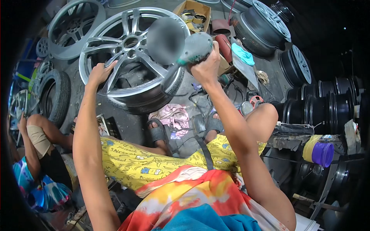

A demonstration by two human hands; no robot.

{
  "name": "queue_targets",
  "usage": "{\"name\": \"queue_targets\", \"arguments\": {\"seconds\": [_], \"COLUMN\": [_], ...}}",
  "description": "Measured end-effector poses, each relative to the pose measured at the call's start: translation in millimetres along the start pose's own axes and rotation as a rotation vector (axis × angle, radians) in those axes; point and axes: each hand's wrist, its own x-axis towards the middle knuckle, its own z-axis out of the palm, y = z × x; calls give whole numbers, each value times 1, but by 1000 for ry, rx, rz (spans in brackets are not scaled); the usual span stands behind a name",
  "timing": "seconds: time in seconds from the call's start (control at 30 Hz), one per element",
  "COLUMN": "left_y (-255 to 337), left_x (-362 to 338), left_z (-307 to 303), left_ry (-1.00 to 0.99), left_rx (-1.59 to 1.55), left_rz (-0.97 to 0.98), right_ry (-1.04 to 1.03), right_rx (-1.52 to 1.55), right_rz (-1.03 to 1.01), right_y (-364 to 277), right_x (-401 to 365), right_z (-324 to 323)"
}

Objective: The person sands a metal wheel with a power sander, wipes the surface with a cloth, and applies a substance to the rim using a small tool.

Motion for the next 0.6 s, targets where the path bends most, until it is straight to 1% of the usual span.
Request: {"name": "queue_targets", "arguments": {"seconds": [0.07, 0.13, 0.17, 0.2, 0.23, 0.27, 0.3, 0.33, 0.37, 0.47, 0.5, 0.53, 0.6], "left_y": [2, -19, -29, -29, -30, -33, -29, -19, -8, -6, -9, -13, -19], "left_x": [0, 18, 26, 26, 25, 23, 18, 14, 10, 8, 10, 14, 14], "left_z": [-1, 15, 21, 20, 20, 20, 17, 10, 3, 3, 6, 8, 14], "left_ry": [-5, 11, -16, -15, -12, -11, -17, -32, -40, 0, 0, 11, 12], "left_rx": [13, 18, 45, 45, 80, 115, 115, 61, 7, 10, 11, 6, -1], "left_rz": [-10, 52, 133, 136, 200, 261, 257, 136, 20, 26, 23, 44, 63], "right_ry": [55, 68, 42, 11, 1, -2, 13, 29, -12, 7, -10, -13, -30], "right_rx": [-46, -48, -38, -24, -92, -91, -34, 20, -24, 40, 19, 24, 84], "right_rz": [84, 96, 63, 33, -20, -17, 24, 67, 50, 11, -57, -54, 20], "right_y": [12, 9, 2, -4, -7, -6, -3, 2, 12, 5, 2, 1, 1], "right_x": [3, 1, -2, -6, -8, -7, -7, -6, -4, -3, -5, -4, -2], "right_z": [5, 1, -2, -5, -10, -10, -10, -11, -12, -13, -13, -12, -10]}}
